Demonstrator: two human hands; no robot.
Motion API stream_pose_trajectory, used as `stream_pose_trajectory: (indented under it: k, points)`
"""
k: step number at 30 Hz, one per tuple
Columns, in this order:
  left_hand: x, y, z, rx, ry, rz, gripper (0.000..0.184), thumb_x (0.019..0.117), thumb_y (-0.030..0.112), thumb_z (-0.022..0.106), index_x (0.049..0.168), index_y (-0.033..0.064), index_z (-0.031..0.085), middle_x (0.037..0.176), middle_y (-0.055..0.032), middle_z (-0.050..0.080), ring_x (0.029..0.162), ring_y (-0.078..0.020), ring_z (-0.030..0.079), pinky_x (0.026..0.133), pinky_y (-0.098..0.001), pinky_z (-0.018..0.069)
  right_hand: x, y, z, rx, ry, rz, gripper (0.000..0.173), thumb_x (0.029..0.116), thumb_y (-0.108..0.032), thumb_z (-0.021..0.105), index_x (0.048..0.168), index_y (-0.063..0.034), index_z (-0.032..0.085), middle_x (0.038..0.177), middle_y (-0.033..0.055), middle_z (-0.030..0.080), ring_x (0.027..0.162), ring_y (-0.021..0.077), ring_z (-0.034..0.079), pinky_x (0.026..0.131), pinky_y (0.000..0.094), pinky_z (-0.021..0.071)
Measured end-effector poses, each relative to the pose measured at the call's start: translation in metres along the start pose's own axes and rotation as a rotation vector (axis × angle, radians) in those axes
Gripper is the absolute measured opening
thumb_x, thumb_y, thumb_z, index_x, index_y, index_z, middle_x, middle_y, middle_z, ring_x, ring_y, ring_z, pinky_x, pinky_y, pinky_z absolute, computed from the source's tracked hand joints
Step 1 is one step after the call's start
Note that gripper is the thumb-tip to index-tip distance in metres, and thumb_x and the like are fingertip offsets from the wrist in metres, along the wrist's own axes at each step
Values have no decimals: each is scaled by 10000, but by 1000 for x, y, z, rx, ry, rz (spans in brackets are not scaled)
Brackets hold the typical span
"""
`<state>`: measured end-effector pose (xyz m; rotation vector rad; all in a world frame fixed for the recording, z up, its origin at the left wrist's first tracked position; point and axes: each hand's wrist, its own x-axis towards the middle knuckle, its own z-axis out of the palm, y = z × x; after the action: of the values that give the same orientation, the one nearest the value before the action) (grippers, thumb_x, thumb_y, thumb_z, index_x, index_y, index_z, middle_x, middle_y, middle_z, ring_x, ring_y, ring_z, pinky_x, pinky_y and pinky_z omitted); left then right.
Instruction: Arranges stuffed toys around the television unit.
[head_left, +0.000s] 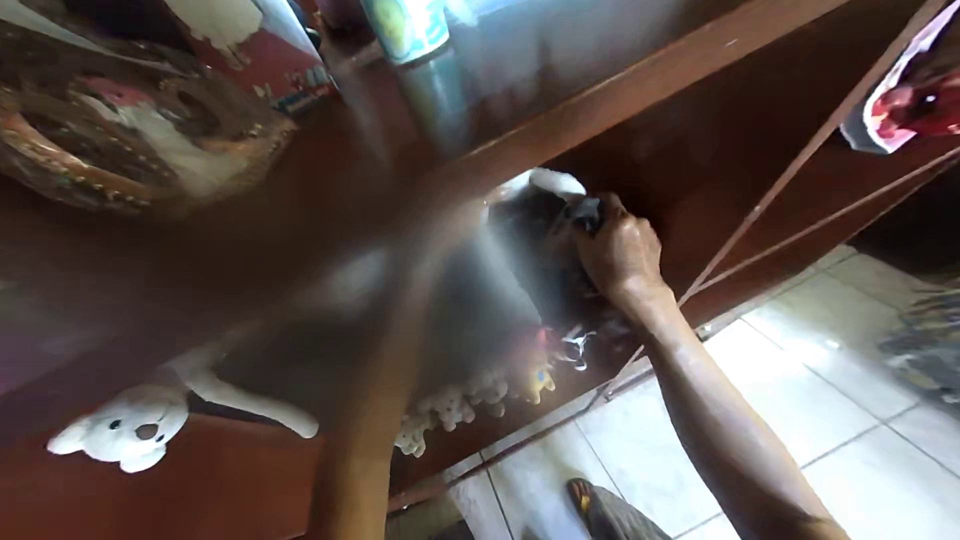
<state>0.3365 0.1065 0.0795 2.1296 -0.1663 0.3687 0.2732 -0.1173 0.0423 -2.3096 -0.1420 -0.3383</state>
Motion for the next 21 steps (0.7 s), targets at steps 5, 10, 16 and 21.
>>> stream_pose_trajectory:
  k: [5, 10, 16, 21]
  points:
    - [2, 0, -1, -210, -80, 7, 440, 900, 37, 738, 1289, -48, 550, 1163, -94, 687, 1008, -128, 696, 887, -321, 598, -5, 9, 7, 61, 20, 33, 376, 959, -243, 702, 1210, 24, 618, 863, 278, 669, 790, 498, 660, 670, 686, 487]
    - [3, -6, 6, -126, -27, 102, 464, 916, 82, 740, 1316, -48, 543, 1211, -102, 664, 1076, -108, 663, 942, -300, 566, -12, 4, -11, 86, 122, -80, 341, 955, -315, 670, 1084, 0, 647, 801, 225, 651, 702, 437, 644, 592, 645, 464]
    - [-3, -2, 1, 274, 10, 19, 479, 896, 97, 731, 1308, -90, 573, 1253, -216, 660, 1179, -239, 643, 1062, -399, 490, 2, 10, 16, -31, -210, 184, 391, 1002, -335, 645, 1130, 34, 659, 937, 293, 679, 902, 497, 669, 758, 691, 498]
    - [-13, 17, -4, 309, -114, -76, 337, 986, 85, 637, 1278, -78, 596, 1198, -251, 663, 1147, -324, 644, 1032, -483, 490, 0, 16, 26, -26, -205, 187, 454, 1000, -306, 652, 1325, 2, 580, 995, 317, 678, 941, 527, 662, 777, 703, 487]
